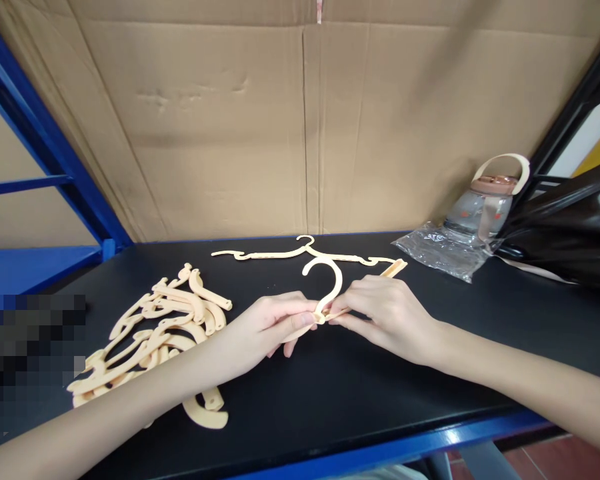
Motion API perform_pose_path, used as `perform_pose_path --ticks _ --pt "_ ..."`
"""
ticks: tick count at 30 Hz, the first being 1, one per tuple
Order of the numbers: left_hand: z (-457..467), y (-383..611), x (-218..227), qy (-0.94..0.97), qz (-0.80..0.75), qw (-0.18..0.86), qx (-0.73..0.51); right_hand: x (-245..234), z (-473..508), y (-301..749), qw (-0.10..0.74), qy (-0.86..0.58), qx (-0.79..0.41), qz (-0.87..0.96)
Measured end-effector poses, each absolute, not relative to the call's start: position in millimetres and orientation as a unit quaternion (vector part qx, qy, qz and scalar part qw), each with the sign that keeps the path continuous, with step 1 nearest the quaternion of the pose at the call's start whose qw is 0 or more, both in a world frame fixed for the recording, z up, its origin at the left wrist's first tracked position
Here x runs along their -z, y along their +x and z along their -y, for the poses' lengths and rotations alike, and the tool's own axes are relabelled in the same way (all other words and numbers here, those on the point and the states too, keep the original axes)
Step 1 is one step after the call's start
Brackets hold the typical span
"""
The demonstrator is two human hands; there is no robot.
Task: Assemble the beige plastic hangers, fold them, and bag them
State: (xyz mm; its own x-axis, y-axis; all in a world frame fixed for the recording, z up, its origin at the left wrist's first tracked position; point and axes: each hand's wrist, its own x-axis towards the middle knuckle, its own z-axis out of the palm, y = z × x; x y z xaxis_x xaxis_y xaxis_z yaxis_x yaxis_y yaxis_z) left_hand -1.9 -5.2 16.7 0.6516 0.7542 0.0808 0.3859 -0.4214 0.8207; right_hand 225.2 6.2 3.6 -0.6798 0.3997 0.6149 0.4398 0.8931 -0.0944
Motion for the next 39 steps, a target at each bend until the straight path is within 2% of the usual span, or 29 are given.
perform_pose_path --ticks 11,20,26,34,39 --pt "9 -2 -24 0.782 -0.391 0.434 -0.217 -4 4 222 0.32 -0.193 0.133 0.918" --pt "4 -4 -25 0.833 -0.364 0.364 -0.203 7 3 219 0.314 -0.19 0.155 0.917" --pt "0 -4 -22 0.835 -0.348 0.387 -0.179 16 1 219 0.325 -0.164 0.174 0.915" --pt "-3 -6 -17 0.85 -0.375 0.327 -0.174 17 -1 219 0.323 -0.154 0.172 0.918" --pt "0 -6 -18 0.877 -0.388 0.227 -0.172 20 -1 217 0.299 -0.179 0.195 0.917"
